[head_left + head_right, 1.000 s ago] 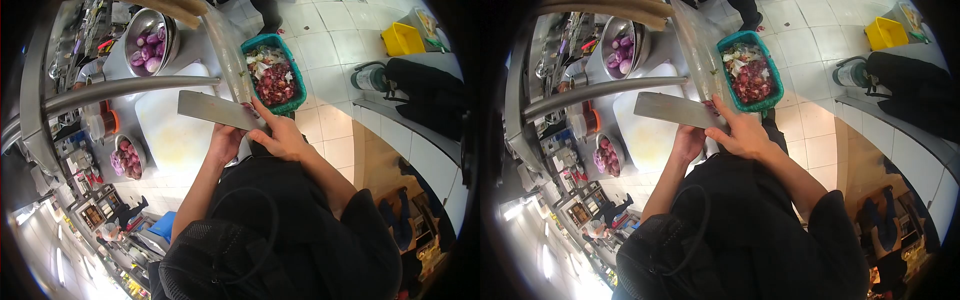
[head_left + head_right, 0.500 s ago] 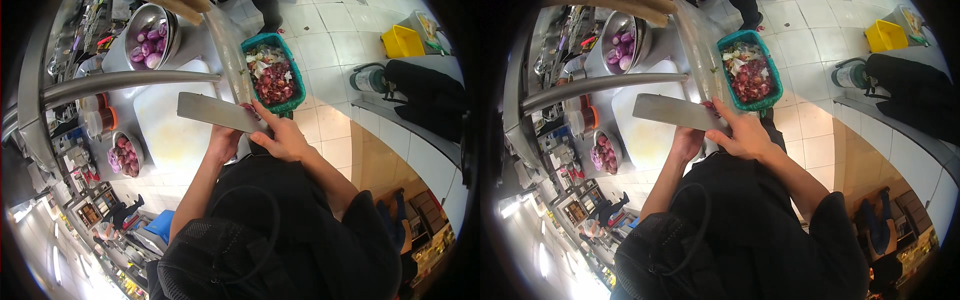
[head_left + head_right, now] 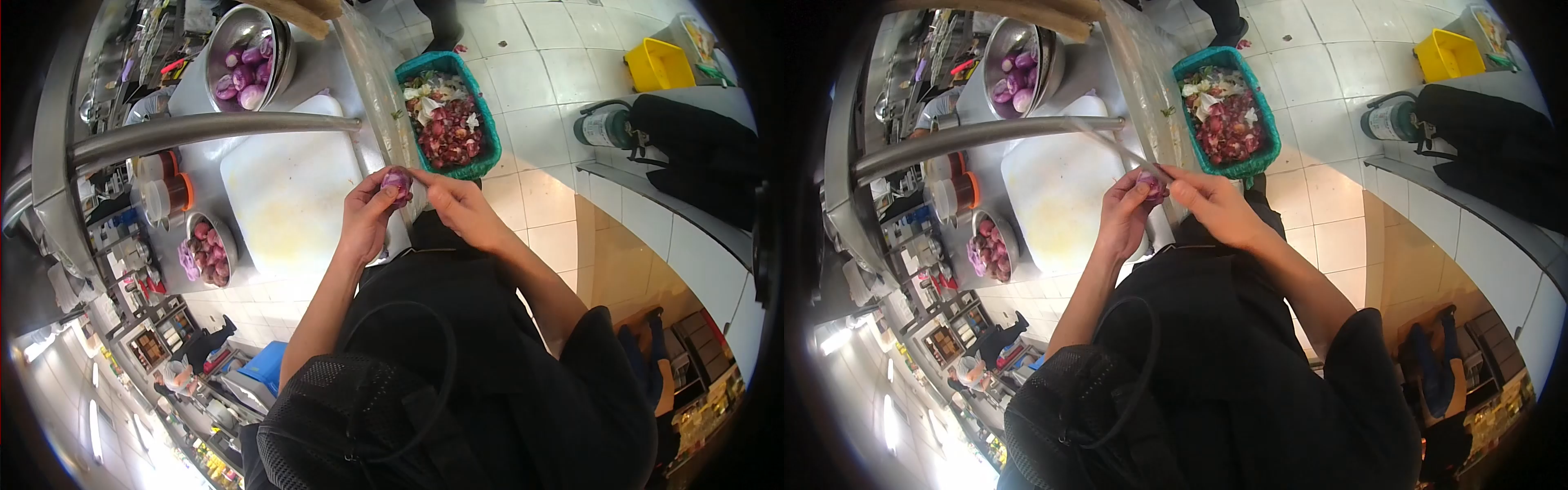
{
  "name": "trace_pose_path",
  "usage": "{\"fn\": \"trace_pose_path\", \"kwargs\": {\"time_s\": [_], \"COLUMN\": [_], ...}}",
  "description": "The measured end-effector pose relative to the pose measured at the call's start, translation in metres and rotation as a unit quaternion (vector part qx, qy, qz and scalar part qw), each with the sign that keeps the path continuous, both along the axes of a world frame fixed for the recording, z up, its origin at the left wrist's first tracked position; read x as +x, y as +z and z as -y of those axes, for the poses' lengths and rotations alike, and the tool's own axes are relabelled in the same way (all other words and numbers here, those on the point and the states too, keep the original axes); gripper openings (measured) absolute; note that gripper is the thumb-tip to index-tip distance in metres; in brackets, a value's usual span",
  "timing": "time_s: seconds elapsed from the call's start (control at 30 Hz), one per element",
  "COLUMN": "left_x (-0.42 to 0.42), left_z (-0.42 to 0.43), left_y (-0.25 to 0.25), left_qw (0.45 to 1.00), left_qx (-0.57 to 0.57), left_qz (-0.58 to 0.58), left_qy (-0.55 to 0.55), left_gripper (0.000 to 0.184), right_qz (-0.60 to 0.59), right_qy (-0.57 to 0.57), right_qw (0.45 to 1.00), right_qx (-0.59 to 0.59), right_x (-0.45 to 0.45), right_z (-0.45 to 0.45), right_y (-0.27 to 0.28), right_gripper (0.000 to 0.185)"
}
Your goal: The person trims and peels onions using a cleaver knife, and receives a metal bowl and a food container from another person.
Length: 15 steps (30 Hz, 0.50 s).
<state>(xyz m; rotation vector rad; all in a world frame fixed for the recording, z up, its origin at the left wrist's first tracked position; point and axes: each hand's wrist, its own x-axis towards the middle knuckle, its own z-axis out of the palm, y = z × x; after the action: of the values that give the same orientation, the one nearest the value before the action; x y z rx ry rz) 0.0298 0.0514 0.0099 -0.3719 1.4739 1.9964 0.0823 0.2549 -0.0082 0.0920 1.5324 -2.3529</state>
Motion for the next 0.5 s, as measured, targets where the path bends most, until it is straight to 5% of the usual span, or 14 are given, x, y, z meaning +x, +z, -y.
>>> {"fn": "trace_pose_path", "kwargs": {"time_s": [0.23,0.3,0.37,0.4,0.5], "left_x": [0.001,0.000,0.001,0.001,0.001], "left_z": [0.003,0.001,0.006,0.008,0.001], "left_y": [0.003,0.005,-0.001,-0.004,-0.005], "left_qw": [0.999,0.999,0.999,0.999,0.999], "left_qx": [0.034,-0.040,-0.034,-0.029,-0.005], "left_qz": [-0.006,-0.031,-0.024,-0.020,-0.038], "left_qy": [-0.007,-0.002,0.001,0.005,0.009], "left_gripper": [0.049,0.054,0.051,0.049,0.046], "right_qz": [0.113,0.084,-0.118,-0.051,-0.092], "right_qy": [-0.064,-0.048,-0.149,-0.048,0.032], "right_qw": [0.991,0.995,0.965,0.976,0.948], "right_qx": [-0.026,0.007,0.179,0.206,0.302], "right_x": [-0.007,-0.003,0.005,0.008,0.006], "right_z": [-0.012,-0.006,0.013,0.003,-0.001], "right_y": [-0.019,-0.023,-0.036,-0.016,0.024], "right_gripper": [0.060,0.061,0.064,0.074,0.084]}}
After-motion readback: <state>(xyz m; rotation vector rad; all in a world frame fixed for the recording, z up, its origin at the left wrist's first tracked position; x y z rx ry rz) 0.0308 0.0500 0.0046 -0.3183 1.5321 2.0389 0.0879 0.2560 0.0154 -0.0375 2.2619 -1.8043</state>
